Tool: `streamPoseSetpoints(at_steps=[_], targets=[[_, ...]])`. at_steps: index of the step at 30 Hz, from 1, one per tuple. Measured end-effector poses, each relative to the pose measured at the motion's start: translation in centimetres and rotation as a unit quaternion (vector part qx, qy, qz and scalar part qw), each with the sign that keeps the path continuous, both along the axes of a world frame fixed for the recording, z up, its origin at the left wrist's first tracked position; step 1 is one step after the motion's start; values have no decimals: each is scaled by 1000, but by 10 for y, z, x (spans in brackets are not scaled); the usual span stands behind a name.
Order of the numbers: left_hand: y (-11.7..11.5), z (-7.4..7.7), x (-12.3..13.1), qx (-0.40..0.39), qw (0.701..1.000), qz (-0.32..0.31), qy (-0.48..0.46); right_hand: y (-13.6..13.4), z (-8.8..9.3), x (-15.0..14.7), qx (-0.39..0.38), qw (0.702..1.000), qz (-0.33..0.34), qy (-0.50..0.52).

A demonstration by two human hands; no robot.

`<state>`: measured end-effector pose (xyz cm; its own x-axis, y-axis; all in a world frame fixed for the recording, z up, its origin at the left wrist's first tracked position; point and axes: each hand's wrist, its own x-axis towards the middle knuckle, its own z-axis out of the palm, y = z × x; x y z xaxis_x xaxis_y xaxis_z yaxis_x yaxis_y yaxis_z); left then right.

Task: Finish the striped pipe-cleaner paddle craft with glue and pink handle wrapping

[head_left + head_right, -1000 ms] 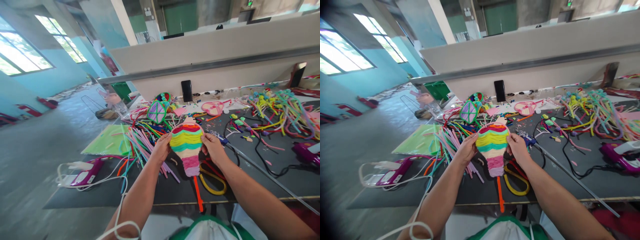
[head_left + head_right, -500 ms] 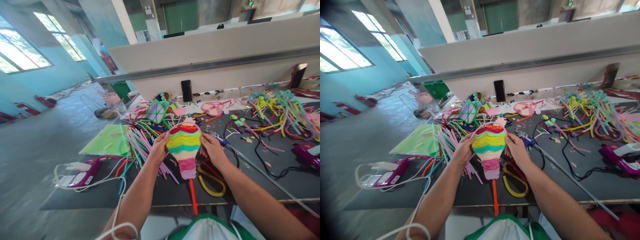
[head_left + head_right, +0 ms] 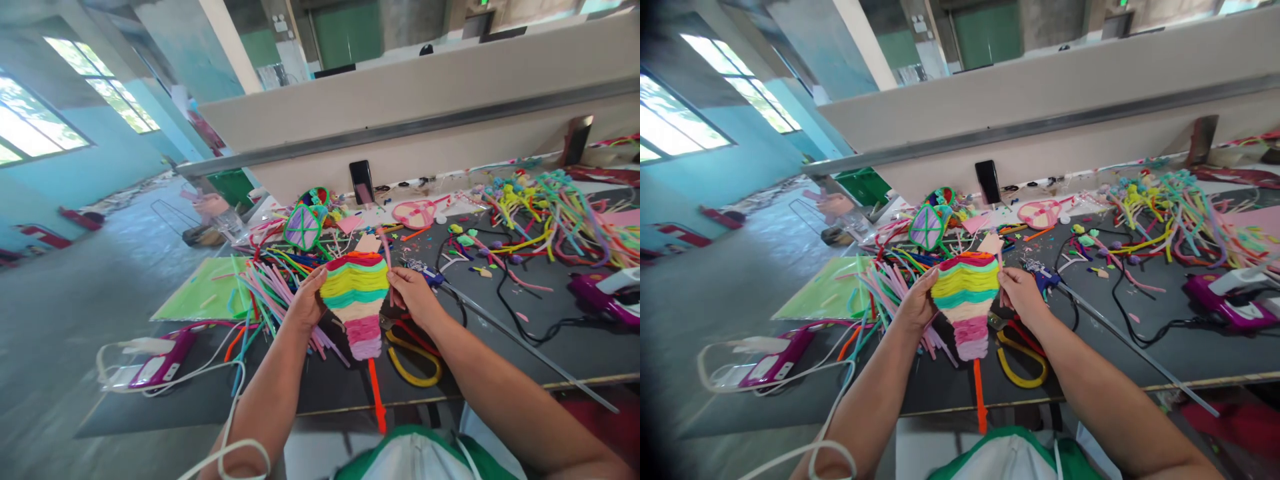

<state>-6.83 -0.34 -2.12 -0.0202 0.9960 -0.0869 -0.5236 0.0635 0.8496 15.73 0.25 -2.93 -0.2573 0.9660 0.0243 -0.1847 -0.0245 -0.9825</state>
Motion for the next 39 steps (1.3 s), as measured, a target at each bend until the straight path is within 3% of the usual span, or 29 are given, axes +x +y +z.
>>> streamPoseSetpoints(at_steps=[11,15,17,20,22,24,26,29,33,39], targets=[[0,-1,2,-29,998,26,59,0,-3,-1,3,999,-2,-37],[3,-6,-8,16,984,-10,180,0,-4,-2,12,999,-1,-53],[7,-9,-13,60,952,9,301,0,-5,-3,15,998,5,-61],[10,-9,-12,145,860,32,489,-1,-6,-5,17,997,24,-69],[12,-5,-5,197,806,9,558,-3,-6,-6,19,997,38,-70],[12,1,6,230,785,-22,574,-5,-5,-8,20,996,48,-68],[14,6,16,234,798,-39,554,-7,-4,-9,19,996,59,-65],[16,7,23,205,845,-40,492,-9,-2,-10,4,996,81,-48],[15,1,20,150,889,-26,432,-6,-4,-11,-37,998,47,-37],[7,6,29,108,921,-97,360,-8,-14,-13,118,973,71,-188]])
